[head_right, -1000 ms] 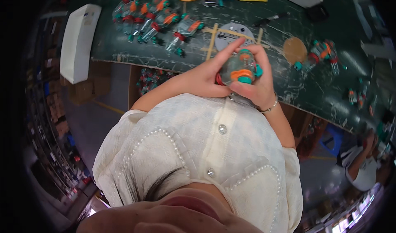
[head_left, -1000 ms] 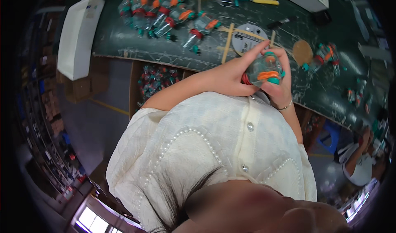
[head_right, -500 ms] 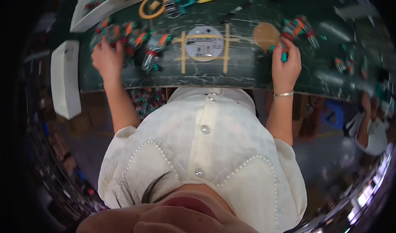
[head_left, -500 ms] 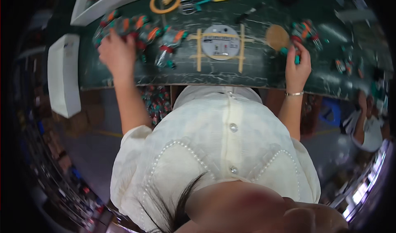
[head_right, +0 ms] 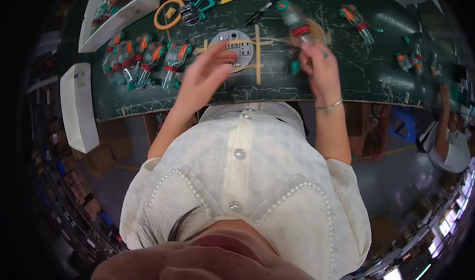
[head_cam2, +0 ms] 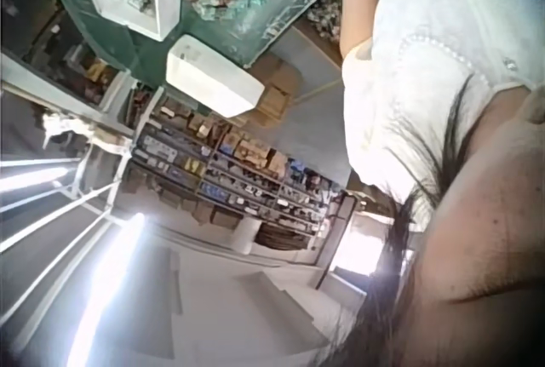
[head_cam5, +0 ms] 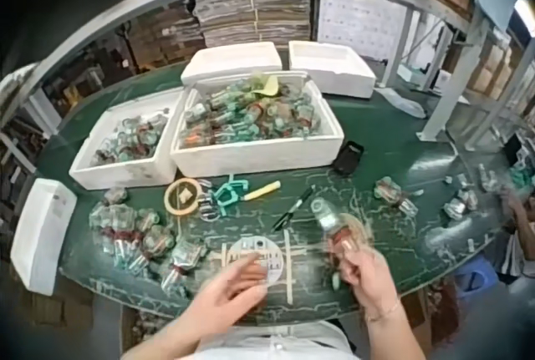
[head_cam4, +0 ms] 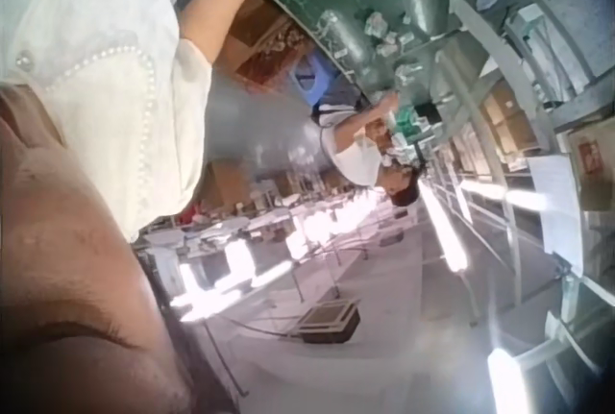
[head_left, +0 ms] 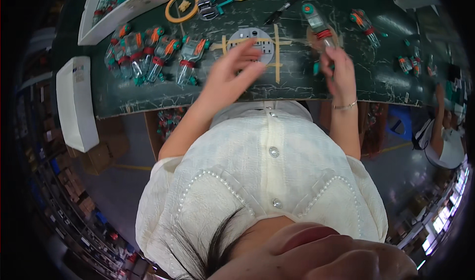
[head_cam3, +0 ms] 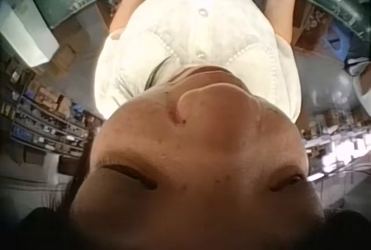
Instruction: Assembling small electronic components and plastic housings at a production workbench.
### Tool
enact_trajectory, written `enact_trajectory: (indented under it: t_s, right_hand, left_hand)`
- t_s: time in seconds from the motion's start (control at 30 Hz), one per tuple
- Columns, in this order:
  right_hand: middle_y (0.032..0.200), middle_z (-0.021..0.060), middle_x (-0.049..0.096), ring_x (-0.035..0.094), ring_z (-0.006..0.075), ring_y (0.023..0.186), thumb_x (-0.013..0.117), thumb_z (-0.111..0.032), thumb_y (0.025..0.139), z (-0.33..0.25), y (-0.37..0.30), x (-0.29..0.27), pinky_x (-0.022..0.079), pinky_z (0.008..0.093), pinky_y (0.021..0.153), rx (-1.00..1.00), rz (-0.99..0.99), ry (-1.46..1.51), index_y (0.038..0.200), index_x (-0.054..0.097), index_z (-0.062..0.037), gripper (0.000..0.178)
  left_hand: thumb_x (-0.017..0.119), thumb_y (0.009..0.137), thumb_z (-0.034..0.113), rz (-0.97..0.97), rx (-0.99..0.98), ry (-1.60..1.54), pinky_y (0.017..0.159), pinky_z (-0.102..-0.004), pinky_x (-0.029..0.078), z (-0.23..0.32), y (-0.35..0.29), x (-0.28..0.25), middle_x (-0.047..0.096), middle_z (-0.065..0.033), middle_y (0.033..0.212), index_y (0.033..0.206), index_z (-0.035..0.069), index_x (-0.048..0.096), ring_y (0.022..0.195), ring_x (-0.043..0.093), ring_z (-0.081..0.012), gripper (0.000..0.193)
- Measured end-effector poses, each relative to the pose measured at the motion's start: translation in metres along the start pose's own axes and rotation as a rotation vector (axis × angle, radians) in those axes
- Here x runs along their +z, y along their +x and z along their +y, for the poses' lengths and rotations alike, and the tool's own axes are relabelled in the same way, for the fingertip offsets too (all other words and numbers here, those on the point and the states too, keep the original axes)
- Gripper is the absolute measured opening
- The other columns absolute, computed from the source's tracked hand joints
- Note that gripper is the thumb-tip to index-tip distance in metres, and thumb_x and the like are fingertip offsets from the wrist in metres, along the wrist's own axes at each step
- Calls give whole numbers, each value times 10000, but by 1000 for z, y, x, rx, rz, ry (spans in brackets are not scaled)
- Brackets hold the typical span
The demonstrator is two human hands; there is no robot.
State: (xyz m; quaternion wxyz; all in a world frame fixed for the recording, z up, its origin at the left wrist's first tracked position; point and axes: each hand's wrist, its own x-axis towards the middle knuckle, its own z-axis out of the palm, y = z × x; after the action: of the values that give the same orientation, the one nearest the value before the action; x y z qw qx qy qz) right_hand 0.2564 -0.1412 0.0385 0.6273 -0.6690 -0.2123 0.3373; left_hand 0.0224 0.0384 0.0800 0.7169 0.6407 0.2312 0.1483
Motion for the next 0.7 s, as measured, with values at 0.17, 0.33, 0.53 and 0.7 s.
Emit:
enact_trajectory:
  t_s: [0.17, 0.33, 0.53, 0.7]
  right_hand:
    - [769, -7, 508, 454, 75, 672, 527, -279, 952, -34, -46, 80, 355, 224, 603, 289, -559, 532, 1078, 645, 49, 370]
    - [818, 2, 563, 416, 36, 630, 586, -189, 953, -39, -46, 86, 327, 189, 586, 441, -606, 261, 1098, 679, 36, 283]
    - [832, 37, 603, 377, 51, 546, 505, -273, 989, -37, -36, 79, 320, 215, 530, 295, -658, 218, 1179, 673, 40, 403]
    - [805, 55, 619, 366, 70, 530, 449, -311, 994, -38, -34, 82, 303, 211, 509, 298, -618, 254, 1174, 686, 40, 460]
  left_hand:
    - [632, 946, 94, -236, 57, -667, 1004, -404, 504, -7, 30, 30, 637, -195, 1249, 1339, -32, 528, 1175, 622, -291, 425]
    - [639, 942, 68, 53, 176, -449, 905, -378, 552, 5, 32, 20, 694, -161, 1117, 1170, -19, 607, 1037, 681, -247, 246]
    - [701, 908, 71, 155, 185, -389, 745, -320, 559, 2, 23, 18, 684, -84, 1023, 1201, 7, 551, 887, 665, -167, 335]
    - [769, 874, 124, 196, 105, -362, 690, -264, 554, -1, 22, 13, 659, -78, 1008, 1239, 12, 477, 838, 652, -113, 481]
